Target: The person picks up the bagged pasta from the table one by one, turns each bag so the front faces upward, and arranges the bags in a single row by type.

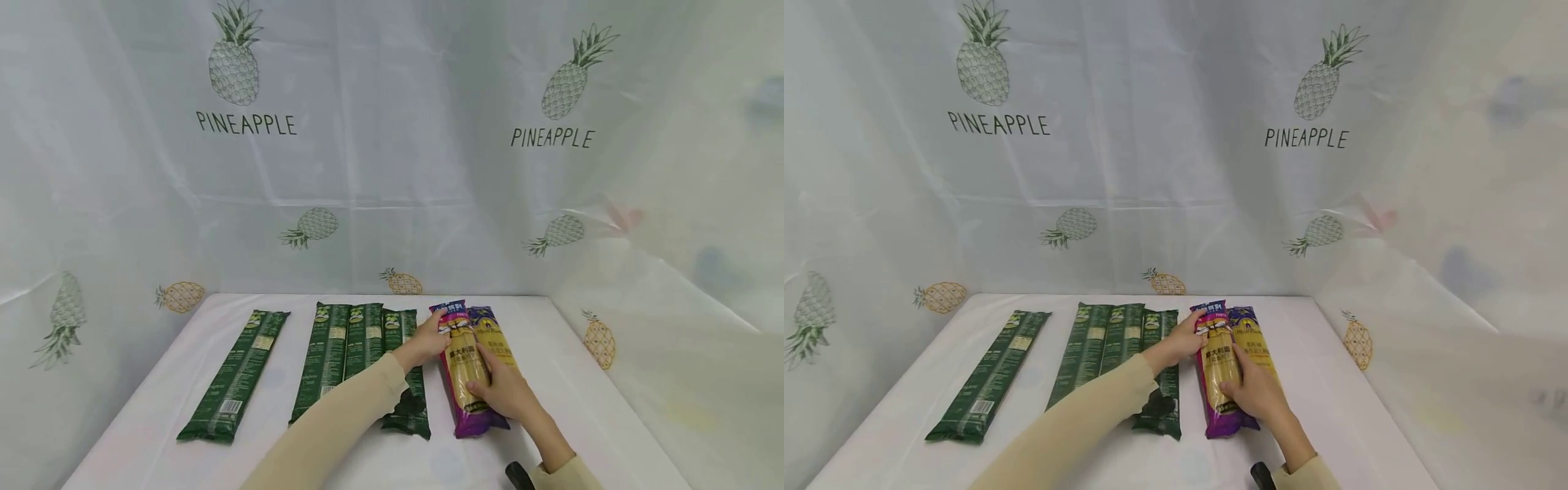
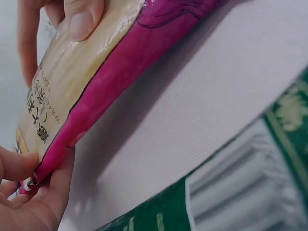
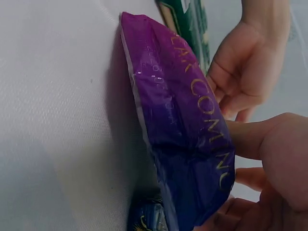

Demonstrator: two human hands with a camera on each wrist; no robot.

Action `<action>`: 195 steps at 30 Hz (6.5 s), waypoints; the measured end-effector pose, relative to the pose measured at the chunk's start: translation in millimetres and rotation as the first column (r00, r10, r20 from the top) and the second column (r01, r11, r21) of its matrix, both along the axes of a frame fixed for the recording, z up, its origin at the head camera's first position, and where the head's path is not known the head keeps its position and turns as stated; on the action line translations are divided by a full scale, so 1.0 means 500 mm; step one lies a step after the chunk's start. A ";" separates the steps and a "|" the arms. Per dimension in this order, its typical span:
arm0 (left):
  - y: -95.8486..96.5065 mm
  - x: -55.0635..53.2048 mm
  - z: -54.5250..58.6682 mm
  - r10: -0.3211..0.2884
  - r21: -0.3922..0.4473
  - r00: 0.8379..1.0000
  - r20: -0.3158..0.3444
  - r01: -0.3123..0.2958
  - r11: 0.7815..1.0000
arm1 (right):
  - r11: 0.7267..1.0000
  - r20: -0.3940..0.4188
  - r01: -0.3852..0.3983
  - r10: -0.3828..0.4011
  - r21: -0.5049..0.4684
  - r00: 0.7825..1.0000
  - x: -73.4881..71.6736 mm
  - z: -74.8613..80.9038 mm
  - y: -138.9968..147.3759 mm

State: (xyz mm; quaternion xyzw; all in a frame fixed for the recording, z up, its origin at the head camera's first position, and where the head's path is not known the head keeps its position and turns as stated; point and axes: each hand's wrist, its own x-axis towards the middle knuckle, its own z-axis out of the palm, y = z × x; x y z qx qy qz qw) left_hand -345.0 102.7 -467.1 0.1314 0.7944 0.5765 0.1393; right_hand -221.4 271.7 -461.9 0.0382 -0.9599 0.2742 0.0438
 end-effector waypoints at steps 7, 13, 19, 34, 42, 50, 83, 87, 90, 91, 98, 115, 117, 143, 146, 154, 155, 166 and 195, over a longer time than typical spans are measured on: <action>0.004 -0.012 -0.018 -0.014 -0.031 0.998 0.056 0.016 0.999 | 0.993 -0.013 0.041 -0.039 0.108 0.999 -0.017 -0.009 -0.014; 0.003 -0.022 -0.020 -0.016 -0.197 0.998 -0.054 0.005 0.980 | 0.973 -0.011 0.071 -0.071 0.220 0.997 -0.027 -0.002 -0.026; 0.000 -0.031 -0.017 -0.070 -0.366 0.989 -0.132 0.017 0.930 | 0.961 0.016 0.097 -0.104 0.258 0.994 -0.035 -0.007 -0.031; 0.018 -0.032 -0.010 -0.071 -0.514 0.990 -0.126 -0.004 0.858 | 0.958 0.079 0.087 -0.113 0.274 0.990 -0.053 -0.013 -0.016; 0.024 -0.028 0.000 -0.062 -0.546 0.989 -0.132 -0.020 0.838 | 0.963 0.065 0.073 -0.093 0.261 0.994 -0.057 -0.020 -0.009; 0.031 -0.045 -0.010 -0.054 -0.576 0.994 -0.100 -0.013 0.817 | 0.961 0.070 0.066 -0.088 0.267 0.994 -0.060 -0.028 -0.008; -0.058 -0.037 0.023 -0.260 -0.374 0.964 0.052 0.260 0.890 | 1.000 0.046 -0.015 0.015 0.015 0.999 0.013 0.039 -0.018; -0.078 -0.023 0.028 -0.351 -0.340 0.935 0.053 0.347 0.874 | 0.997 -0.003 -0.044 0.044 -0.059 0.999 0.022 0.050 -0.037; -0.101 -0.013 0.023 -0.377 -0.376 0.926 -0.019 0.343 0.861 | 0.991 0.003 -0.052 0.053 -0.122 0.999 0.028 0.051 -0.050; -0.111 -0.011 0.023 -0.375 -0.387 0.925 -0.052 0.328 0.862 | 0.988 0.014 -0.048 0.050 -0.144 0.999 0.031 0.050 -0.054; -0.204 0.002 0.035 -0.306 -0.370 0.929 -0.208 0.215 0.904 | 0.934 0.131 -0.010 0.061 -0.356 0.989 0.049 0.024 -0.085; -0.290 -0.011 0.010 -0.129 -0.361 0.959 -0.251 0.031 0.932 | 0.891 0.238 -0.068 0.193 -0.450 0.952 0.040 -0.009 -0.154; -0.288 -0.015 0.008 -0.121 -0.365 0.962 -0.243 0.025 0.931 | 0.908 0.235 -0.072 0.182 -0.412 0.955 0.033 -0.011 -0.162; -0.224 -0.040 0.027 -0.083 -0.653 0.978 -0.193 -0.065 0.754 | 0.980 0.220 -0.161 0.183 -0.115 0.958 -0.029 -0.017 -0.210; -0.219 -0.039 0.029 -0.088 -0.669 0.977 -0.195 -0.067 0.740 | 0.977 0.214 -0.172 0.196 -0.127 0.957 -0.032 -0.021 -0.206; -0.198 -0.038 0.033 -0.101 -0.684 0.978 -0.184 -0.053 0.728 | 0.969 0.193 -0.186 0.216 -0.164 0.957 -0.031 -0.031 -0.193; -0.196 -0.038 0.031 -0.097 -0.688 0.978 -0.186 -0.059 0.723 | 0.969 0.193 -0.183 0.214 -0.166 0.957 -0.031 -0.031 -0.193; -0.180 -0.036 0.029 -0.030 -0.655 0.983 -0.180 -0.097 0.750 | 0.973 0.188 -0.149 0.181 -0.174 0.965 -0.026 -0.033 -0.199; -0.251 -0.006 0.067 0.082 -0.155 0.993 -0.082 -0.094 0.983 | 0.888 0.049 -0.244 0.285 -0.389 0.957 0.025 0.023 -0.207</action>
